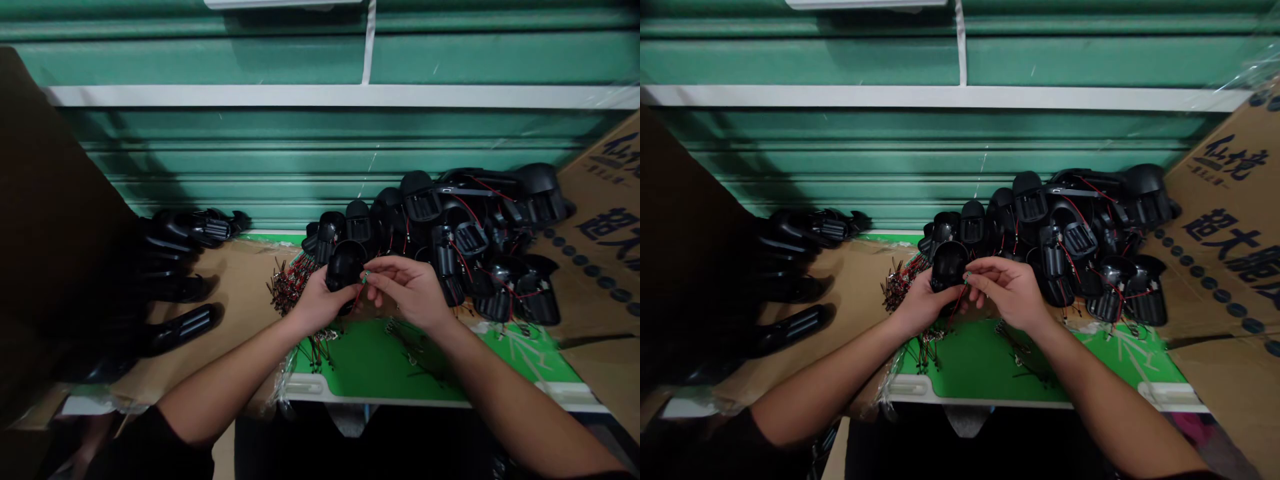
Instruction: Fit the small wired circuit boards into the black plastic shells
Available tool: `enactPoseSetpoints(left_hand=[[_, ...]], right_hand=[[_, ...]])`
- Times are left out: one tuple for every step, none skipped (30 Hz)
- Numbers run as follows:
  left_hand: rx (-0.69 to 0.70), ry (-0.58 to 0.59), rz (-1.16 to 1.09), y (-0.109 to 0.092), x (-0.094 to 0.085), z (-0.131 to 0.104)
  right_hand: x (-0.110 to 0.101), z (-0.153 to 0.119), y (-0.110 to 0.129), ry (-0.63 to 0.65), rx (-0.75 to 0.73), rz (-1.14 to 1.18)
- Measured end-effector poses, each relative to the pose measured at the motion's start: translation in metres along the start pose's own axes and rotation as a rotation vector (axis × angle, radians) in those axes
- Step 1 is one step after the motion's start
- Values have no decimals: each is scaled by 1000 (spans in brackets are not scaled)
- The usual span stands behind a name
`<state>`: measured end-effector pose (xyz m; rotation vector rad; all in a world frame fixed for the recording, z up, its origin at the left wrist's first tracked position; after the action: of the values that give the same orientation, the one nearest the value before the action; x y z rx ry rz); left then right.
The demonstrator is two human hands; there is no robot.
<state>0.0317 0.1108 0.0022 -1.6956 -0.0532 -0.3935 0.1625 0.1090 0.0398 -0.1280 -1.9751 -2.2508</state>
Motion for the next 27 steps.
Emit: enactPoseSetpoints(left_hand=[[-5,3,-5,1,0,0],[-12,10,-11,2,1,0],[-20,14,-17,3,2,0],[-30,14,-21,4,3,-1],[-41,7,-21,6,2,-1],[-51,-6,-18,8,1,-1],[-56,-25,-11,10,-1,0],[-57,-41,1,11,-2,0],[-52,-52,14,13,-4,1],[-43,-60,24,13,-5,1],[-32,-64,31,13,-6,2],[-22,-64,31,13,-6,3],[-14,-62,26,13,-6,3],[-8,-60,19,12,-5,3],[-3,-57,10,11,-4,2],[2,-51,2,10,-3,1],[7,-44,-4,8,-1,0],[11,-39,-9,7,0,-1],[13,-36,-12,5,2,-2],[12,-33,-12,5,3,-2],[9,-31,-11,5,4,-3],[2,-31,-10,5,4,-3],[-5,-30,-9,6,4,-3],[-9,-30,-10,6,4,-3],[-9,-30,-11,7,4,-3],[-6,-28,-13,6,5,-3],[0,-26,-15,6,5,-3]], right_hand=[[0,0,0,-10,-10,10],[-1,0,0,-31,-25,16],[-3,0,-1,-56,-41,14],[-5,0,-1,-85,-58,3],[-7,0,-2,-114,-73,-16],[-9,-1,-4,-142,-90,-43],[-11,-1,-4,-167,-111,-79],[-13,-2,-4,-190,-137,-121],[-14,-3,-4,-210,-171,-165],[-15,-4,-2,-226,-209,-211],[-15,-5,0,-236,-249,-254],[-14,-6,3,-243,-291,-292],[-13,-8,6,-250,-336,-324],[-12,-9,10,-255,-384,-355],[-11,-11,15,-261,-436,-386],[-9,-13,19,-267,-484,-417],[-8,-15,23,-270,-525,-447],[-6,-16,25,-273,-555,-473],[-5,-17,26,-273,-572,-493],[-5,-17,27,-273,-579,-506],[-4,-17,27,-272,-578,-515],[-4,-16,26,-270,-576,-522],[-4,-16,25,-270,-574,-527],[-4,-16,25,-273,-573,-533],[-4,-16,24,-275,-572,-541],[-4,-16,24,-278,-572,-548],[-4,-16,24,-281,-573,-554]])
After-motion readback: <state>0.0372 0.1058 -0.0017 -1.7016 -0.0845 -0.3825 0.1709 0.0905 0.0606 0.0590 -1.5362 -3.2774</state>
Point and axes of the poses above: each hand's wrist, its own z-axis towards the middle knuckle, its own x-axis out of the palm, y = z × x, the point moved 10 cm from there along z, towards the middle knuckle, and after that the axes turned 9 degrees about -y, right-handed, at the moved point
